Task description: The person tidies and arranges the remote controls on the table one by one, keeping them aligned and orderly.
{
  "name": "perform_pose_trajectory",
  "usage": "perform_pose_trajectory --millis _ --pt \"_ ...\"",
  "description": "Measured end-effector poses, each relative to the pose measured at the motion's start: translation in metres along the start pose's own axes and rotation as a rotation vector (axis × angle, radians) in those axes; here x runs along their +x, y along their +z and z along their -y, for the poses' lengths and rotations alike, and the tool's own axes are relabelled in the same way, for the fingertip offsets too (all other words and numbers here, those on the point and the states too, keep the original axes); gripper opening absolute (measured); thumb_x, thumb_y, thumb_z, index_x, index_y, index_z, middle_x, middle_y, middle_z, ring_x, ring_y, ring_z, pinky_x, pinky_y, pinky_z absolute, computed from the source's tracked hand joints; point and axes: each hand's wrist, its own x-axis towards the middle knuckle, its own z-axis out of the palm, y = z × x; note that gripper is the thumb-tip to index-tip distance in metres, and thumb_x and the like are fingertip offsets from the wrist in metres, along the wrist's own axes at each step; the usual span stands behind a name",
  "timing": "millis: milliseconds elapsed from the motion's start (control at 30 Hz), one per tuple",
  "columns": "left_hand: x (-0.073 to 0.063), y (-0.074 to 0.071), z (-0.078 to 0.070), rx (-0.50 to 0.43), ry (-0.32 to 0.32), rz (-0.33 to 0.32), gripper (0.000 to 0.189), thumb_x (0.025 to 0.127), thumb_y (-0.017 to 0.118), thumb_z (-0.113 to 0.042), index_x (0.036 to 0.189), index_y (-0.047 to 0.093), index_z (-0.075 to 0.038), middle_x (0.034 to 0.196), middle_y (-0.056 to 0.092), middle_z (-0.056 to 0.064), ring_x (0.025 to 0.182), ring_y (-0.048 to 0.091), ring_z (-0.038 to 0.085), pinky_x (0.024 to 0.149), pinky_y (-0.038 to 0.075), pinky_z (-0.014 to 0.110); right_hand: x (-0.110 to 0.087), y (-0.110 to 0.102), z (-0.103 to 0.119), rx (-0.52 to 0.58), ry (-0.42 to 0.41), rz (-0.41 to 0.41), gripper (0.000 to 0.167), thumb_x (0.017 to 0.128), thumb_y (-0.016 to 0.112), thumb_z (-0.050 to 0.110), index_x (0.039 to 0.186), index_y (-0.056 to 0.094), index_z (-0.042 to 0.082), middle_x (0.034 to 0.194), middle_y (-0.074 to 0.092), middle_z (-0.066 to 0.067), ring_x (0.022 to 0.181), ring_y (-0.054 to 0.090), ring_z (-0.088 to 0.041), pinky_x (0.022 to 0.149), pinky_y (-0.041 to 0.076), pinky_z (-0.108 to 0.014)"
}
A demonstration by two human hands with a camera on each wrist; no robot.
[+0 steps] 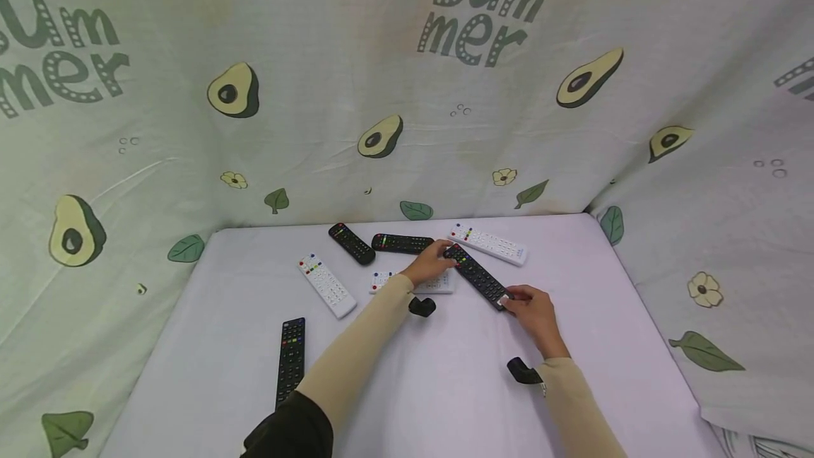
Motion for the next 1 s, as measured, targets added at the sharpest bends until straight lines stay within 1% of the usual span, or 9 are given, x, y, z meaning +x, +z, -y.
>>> perform_pose_trajectory --millis 167,300,400,500,633,733,900,967,1000 --pt "-0.002 0.000 0.000 0.011 -0.024 -0.009 0.053 0.108 0.059 -0.025 0.158 0.045 -0.011 0.163 0.045 0.015 0.150 0.043 0.034 0.125 0.035 0.052 0.000 0.003 0.000 0.006 0.019 0.004 0.044 0.100 0.071 0.018 0.137 0.064 -0.006 0.121 0.066 -0.022 0.100 0.057 -0.024 0.081 0.047 -0.030" --pt "-0.004 -0.001 0.000 0.000 -0.017 -0.023 0.052 0.108 0.061 -0.024 0.157 0.047 -0.013 0.160 0.048 0.016 0.149 0.045 0.034 0.124 0.036 0.051 -0.003 0.003 0.000 0.019 0.049 0.014 0.046 0.101 0.069 0.020 0.140 0.063 -0.004 0.129 0.064 -0.024 0.110 0.056 -0.030 0.087 0.046 -0.035" --pt "-0.005 -0.001 -0.001 -0.013 0.000 -0.033 0.051 0.107 0.061 -0.024 0.156 0.048 -0.013 0.159 0.049 0.016 0.148 0.046 0.032 0.124 0.037 0.049 -0.007 0.001 0.000 0.028 0.046 0.012 0.046 0.101 0.069 0.021 0.141 0.063 -0.003 0.133 0.063 -0.025 0.114 0.057 -0.032 0.090 0.045 -0.036" --pt "-0.008 -0.002 -0.004 -0.027 0.018 -0.043 0.050 0.107 0.062 -0.023 0.155 0.049 -0.013 0.158 0.050 0.014 0.147 0.047 0.031 0.123 0.039 0.048 -0.011 -0.003 0.002 0.035 0.033 -0.001 0.047 0.101 0.071 0.022 0.141 0.063 -0.001 0.135 0.064 -0.024 0.114 0.060 -0.028 0.088 0.047 -0.031" --pt "-0.016 -0.005 -0.005 -0.062 0.041 -0.055 0.050 0.107 0.061 -0.022 0.155 0.049 -0.012 0.158 0.050 0.011 0.144 0.048 0.029 0.120 0.042 0.047 -0.018 -0.006 0.005 0.054 0.003 0.003 0.049 0.101 0.072 0.024 0.142 0.063 -0.001 0.136 0.063 -0.023 0.109 0.061 -0.018 0.083 0.049 -0.021" --pt "-0.022 -0.007 -0.005 -0.076 0.063 -0.062 0.049 0.108 0.060 -0.021 0.155 0.049 -0.011 0.155 0.050 0.012 0.140 0.050 0.028 0.116 0.045 0.046 -0.023 -0.007 0.008 0.081 0.003 0.028 0.052 0.102 0.072 0.026 0.145 0.060 -0.002 0.140 0.060 -0.023 0.114 0.059 -0.019 0.082 0.050 -0.018" --pt "-0.032 -0.012 -0.001 -0.103 0.100 -0.091 0.049 0.107 0.061 -0.018 0.154 0.050 -0.009 0.147 0.053 0.012 0.130 0.053 0.025 0.108 0.049 0.041 -0.034 -0.004 0.013 0.112 0.046 0.066 0.056 0.104 0.068 0.030 0.150 0.055 0.001 0.148 0.054 -0.025 0.132 0.054 -0.038 0.100 0.051 -0.041" --pt "-0.037 -0.015 0.001 -0.129 0.107 -0.106 0.047 0.107 0.061 -0.016 0.152 0.051 -0.008 0.141 0.055 0.012 0.127 0.055 0.024 0.105 0.052 0.038 -0.039 -0.001 0.014 0.119 0.055 0.078 0.056 0.104 0.068 0.031 0.150 0.055 0.002 0.150 0.053 -0.025 0.136 0.053 -0.041 0.105 0.048 -0.049" --pt "-0.040 -0.017 0.002 -0.144 0.108 -0.115 0.046 0.107 0.062 -0.015 0.151 0.052 -0.007 0.138 0.056 0.011 0.124 0.056 0.023 0.103 0.054 0.037 -0.042 0.000 0.015 0.117 0.054 0.084 0.056 0.104 0.068 0.032 0.150 0.056 0.002 0.150 0.054 -0.025 0.136 0.054 -0.041 0.105 0.049 -0.048"
